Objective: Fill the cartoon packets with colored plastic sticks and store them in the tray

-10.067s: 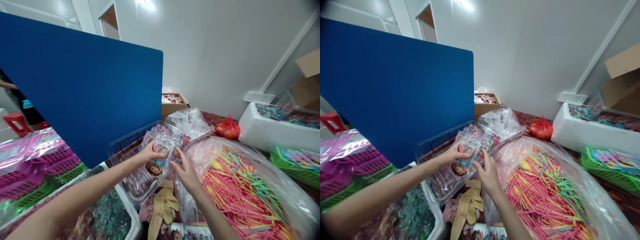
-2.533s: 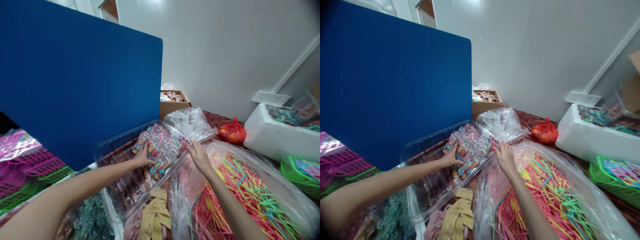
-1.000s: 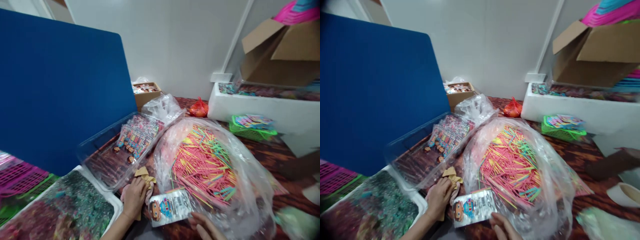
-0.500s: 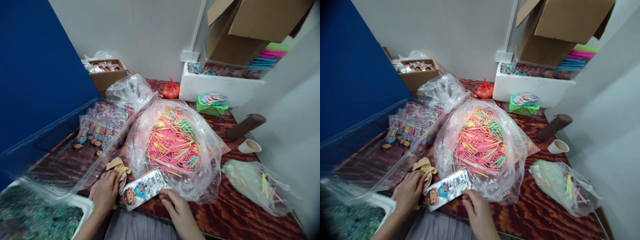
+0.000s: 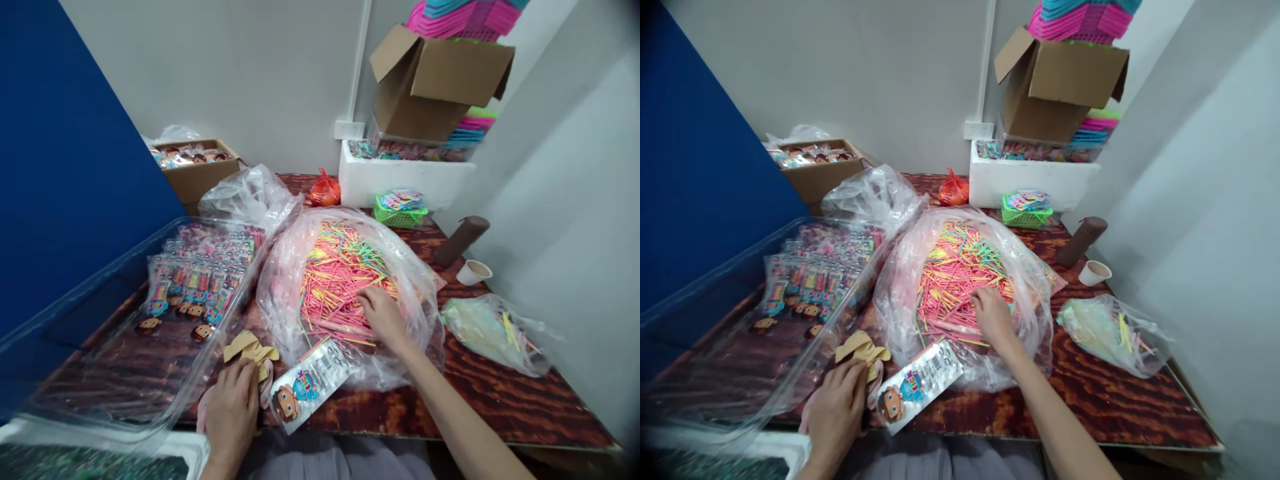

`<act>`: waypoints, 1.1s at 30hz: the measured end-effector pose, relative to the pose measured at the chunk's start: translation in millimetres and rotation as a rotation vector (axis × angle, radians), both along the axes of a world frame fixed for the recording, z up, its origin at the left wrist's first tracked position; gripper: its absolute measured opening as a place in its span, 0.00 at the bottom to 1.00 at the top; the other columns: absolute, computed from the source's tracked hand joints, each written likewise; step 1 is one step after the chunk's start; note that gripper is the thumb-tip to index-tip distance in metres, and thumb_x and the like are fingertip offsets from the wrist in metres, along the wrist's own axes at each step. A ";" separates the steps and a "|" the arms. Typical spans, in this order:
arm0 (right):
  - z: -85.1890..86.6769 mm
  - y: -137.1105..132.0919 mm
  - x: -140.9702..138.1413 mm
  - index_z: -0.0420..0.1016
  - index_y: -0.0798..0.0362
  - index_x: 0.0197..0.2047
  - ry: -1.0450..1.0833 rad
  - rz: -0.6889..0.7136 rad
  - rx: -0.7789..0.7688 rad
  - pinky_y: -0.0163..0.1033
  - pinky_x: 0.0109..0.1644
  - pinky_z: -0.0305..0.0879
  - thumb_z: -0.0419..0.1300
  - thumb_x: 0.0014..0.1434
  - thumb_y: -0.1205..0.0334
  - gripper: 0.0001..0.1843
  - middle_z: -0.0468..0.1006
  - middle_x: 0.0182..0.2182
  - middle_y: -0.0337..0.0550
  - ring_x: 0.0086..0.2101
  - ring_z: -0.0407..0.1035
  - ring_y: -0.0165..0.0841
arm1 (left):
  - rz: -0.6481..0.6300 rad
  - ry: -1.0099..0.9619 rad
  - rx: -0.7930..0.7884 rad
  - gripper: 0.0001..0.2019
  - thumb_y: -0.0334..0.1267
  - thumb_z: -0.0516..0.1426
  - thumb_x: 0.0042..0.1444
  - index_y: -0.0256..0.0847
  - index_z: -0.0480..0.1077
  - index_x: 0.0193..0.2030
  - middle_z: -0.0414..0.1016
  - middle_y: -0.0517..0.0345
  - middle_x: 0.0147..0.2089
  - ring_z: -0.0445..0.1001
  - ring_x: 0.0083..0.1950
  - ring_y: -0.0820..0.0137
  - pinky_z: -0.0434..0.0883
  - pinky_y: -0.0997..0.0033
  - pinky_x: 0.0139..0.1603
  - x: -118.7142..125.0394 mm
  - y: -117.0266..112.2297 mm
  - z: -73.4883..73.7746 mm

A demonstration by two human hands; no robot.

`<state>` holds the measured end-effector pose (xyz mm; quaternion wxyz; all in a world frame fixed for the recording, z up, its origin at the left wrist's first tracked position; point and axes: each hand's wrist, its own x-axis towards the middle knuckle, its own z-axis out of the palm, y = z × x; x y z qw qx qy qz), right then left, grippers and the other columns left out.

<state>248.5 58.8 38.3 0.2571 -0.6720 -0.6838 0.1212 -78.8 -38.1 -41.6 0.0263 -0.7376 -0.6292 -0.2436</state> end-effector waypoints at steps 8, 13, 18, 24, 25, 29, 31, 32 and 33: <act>-1.8 66.5 -23.2 0.76 0.60 0.44 -0.596 -0.069 -0.021 0.49 0.50 0.58 0.57 0.62 0.55 0.16 0.73 0.45 0.60 0.48 0.63 0.49 | 0.004 -0.012 0.003 0.09 0.37 0.50 0.63 0.43 0.70 0.45 0.75 0.48 0.47 0.70 0.49 0.56 0.68 0.56 0.50 -1.6 -0.4 -8.8; 0.0 66.5 3.1 0.76 0.56 0.47 -0.581 -0.039 -0.020 0.43 0.50 0.57 0.54 0.64 0.62 0.13 0.73 0.45 0.54 0.48 0.63 0.43 | -0.010 -0.018 0.003 0.10 0.37 0.49 0.64 0.40 0.70 0.45 0.75 0.47 0.47 0.70 0.49 0.56 0.67 0.56 0.50 -2.8 -0.8 -12.0; 0.8 65.3 26.0 0.77 0.54 0.40 -0.571 0.044 0.001 0.40 0.46 0.56 0.50 0.64 0.70 0.13 0.73 0.40 0.50 0.45 0.63 0.39 | -0.005 0.003 0.070 0.12 0.41 0.49 0.64 0.39 0.71 0.45 0.76 0.48 0.47 0.70 0.48 0.58 0.67 0.59 0.49 -4.9 0.6 -17.4; 1.8 73.1 25.0 0.76 0.54 0.39 -0.567 0.067 0.010 0.40 0.45 0.56 0.51 0.63 0.71 0.12 0.73 0.40 0.50 0.44 0.63 0.39 | -0.041 0.046 0.106 0.12 0.40 0.49 0.64 0.39 0.71 0.44 0.77 0.50 0.45 0.71 0.47 0.59 0.67 0.61 0.49 -9.3 2.9 -20.9; 2.2 73.6 26.3 0.76 0.54 0.39 -0.564 0.069 0.009 0.39 0.45 0.56 0.51 0.63 0.71 0.12 0.73 0.40 0.50 0.44 0.63 0.39 | -0.048 0.050 0.118 0.12 0.39 0.49 0.64 0.39 0.71 0.44 0.77 0.50 0.45 0.71 0.47 0.59 0.67 0.61 0.49 -10.1 3.2 -21.1; 2.7 74.6 29.5 0.77 0.54 0.38 -0.550 0.062 -0.004 0.40 0.46 0.57 0.52 0.65 0.68 0.12 0.74 0.40 0.50 0.44 0.64 0.39 | -0.094 0.089 0.141 0.12 0.38 0.49 0.63 0.39 0.72 0.44 0.77 0.50 0.45 0.71 0.48 0.59 0.67 0.60 0.50 -12.4 4.0 -22.0; 2.3 74.1 25.3 0.77 0.55 0.39 -0.550 0.052 -0.009 0.41 0.47 0.57 0.52 0.66 0.63 0.12 0.73 0.42 0.51 0.45 0.63 0.41 | -0.088 0.098 0.140 0.12 0.38 0.49 0.63 0.39 0.72 0.44 0.77 0.50 0.44 0.71 0.47 0.58 0.67 0.60 0.50 -12.7 4.4 -22.3; 2.0 73.4 21.5 0.77 0.55 0.39 -0.559 0.047 -0.009 0.42 0.48 0.57 0.53 0.66 0.60 0.13 0.73 0.42 0.53 0.46 0.63 0.42 | -0.082 0.096 0.139 0.12 0.38 0.49 0.63 0.39 0.72 0.44 0.77 0.50 0.44 0.71 0.47 0.58 0.67 0.59 0.50 -12.7 4.6 -22.3; 1.8 72.4 16.9 0.78 0.56 0.40 -0.575 0.039 -0.005 0.44 0.48 0.56 0.53 0.66 0.56 0.15 0.73 0.43 0.54 0.47 0.62 0.44 | -0.078 0.091 0.136 0.12 0.38 0.49 0.63 0.39 0.72 0.44 0.77 0.50 0.44 0.71 0.47 0.58 0.67 0.60 0.50 -12.6 4.9 -22.3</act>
